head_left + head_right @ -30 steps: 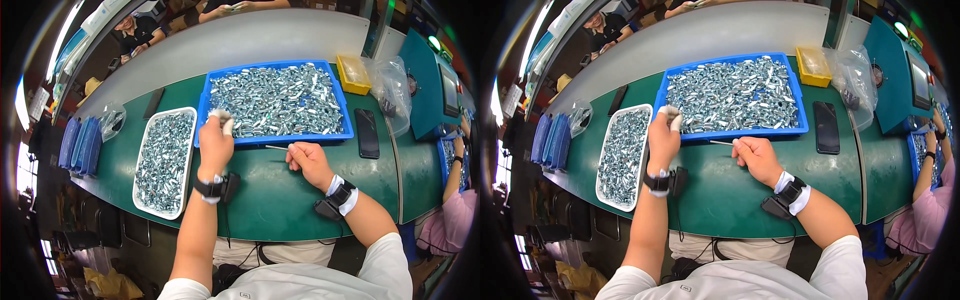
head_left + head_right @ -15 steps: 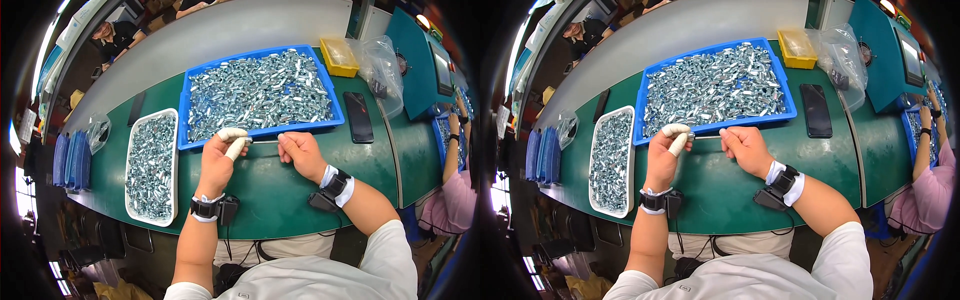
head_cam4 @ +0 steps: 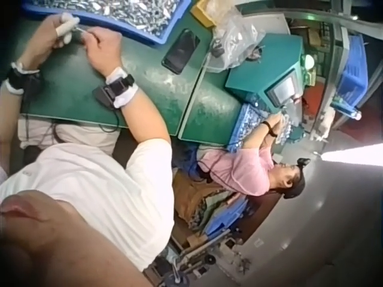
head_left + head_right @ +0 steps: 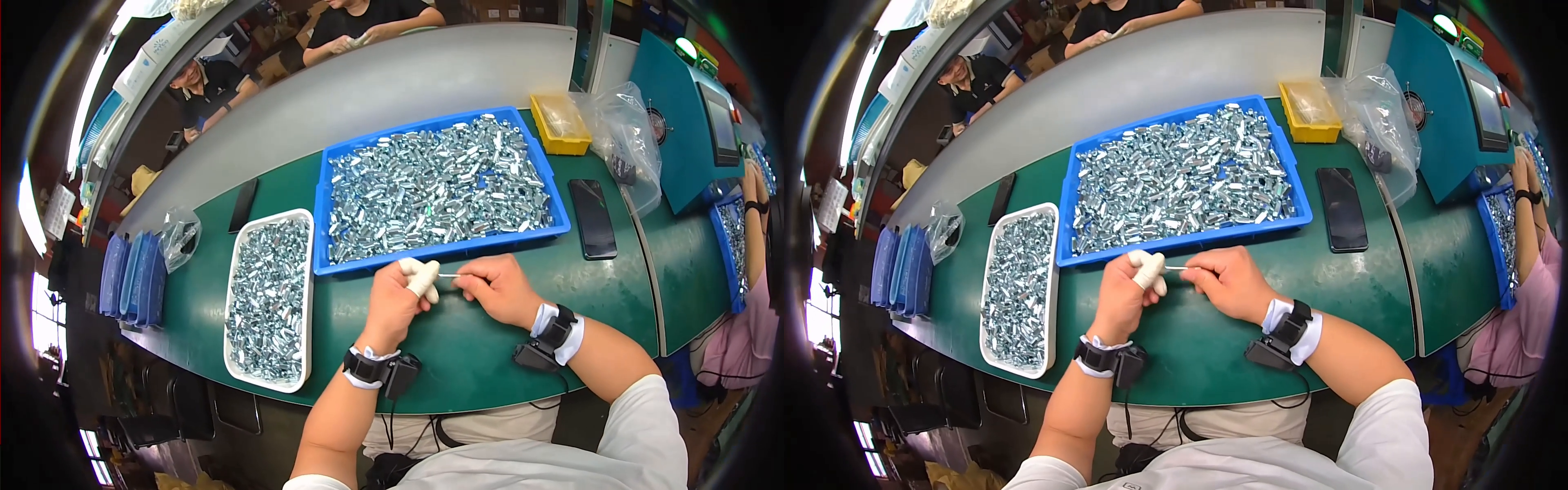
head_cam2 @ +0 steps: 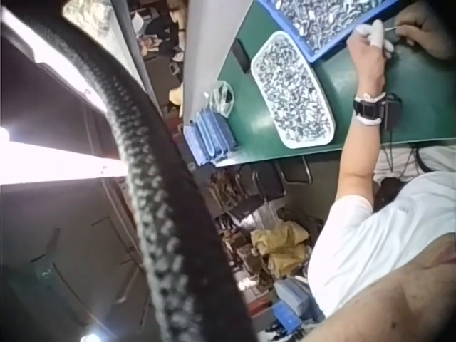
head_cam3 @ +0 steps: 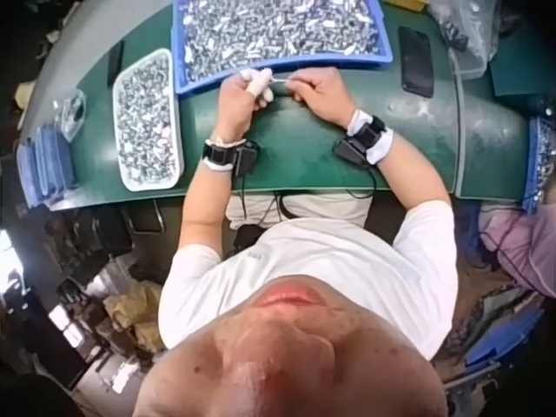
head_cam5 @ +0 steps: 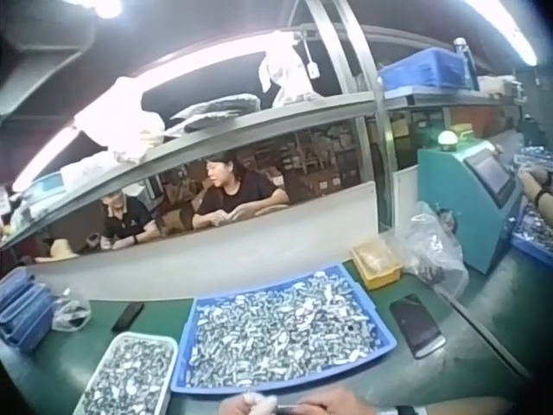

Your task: The person picks up a metal part from a blue tray and slides it onto a metal rod to check it. After inspecting the part, the person removes it from the rod and places it into a white tray, repeating the process.

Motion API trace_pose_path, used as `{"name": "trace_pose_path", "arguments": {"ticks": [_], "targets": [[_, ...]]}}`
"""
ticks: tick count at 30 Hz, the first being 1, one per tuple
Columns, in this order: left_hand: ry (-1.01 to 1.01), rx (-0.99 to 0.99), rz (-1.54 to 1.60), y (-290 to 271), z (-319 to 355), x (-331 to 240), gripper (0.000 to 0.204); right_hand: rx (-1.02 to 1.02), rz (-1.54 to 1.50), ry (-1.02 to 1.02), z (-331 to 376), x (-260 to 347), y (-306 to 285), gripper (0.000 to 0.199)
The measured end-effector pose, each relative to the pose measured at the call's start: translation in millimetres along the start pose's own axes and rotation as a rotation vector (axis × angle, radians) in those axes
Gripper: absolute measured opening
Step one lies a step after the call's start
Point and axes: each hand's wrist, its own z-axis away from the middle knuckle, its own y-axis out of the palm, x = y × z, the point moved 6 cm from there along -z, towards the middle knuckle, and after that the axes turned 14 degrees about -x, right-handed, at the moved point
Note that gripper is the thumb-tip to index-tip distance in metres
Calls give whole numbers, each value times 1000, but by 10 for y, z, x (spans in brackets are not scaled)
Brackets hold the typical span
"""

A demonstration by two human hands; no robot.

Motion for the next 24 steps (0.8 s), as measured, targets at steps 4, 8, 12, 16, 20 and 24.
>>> {"name": "trace_pose_path", "arguments": {"ticks": [4,8,12,16,20,24], "targets": [[-13,76,-137,97,36,87,15,91,43,-49,21,10,30,25],[130,98,-71,155,30,44,15,135,-119,179,38,-123,37,29],[277,133,-56,184,25,29,13,171,-201,276,26,-176,23,34],[342,139,-101,213,58,15,11,163,-214,302,27,-170,3,36],[313,-42,58,193,83,-81,9,117,-264,287,1,-167,20,36],[356,51,-96,153,51,-69,7,112,-211,243,-10,-126,28,36]]}}
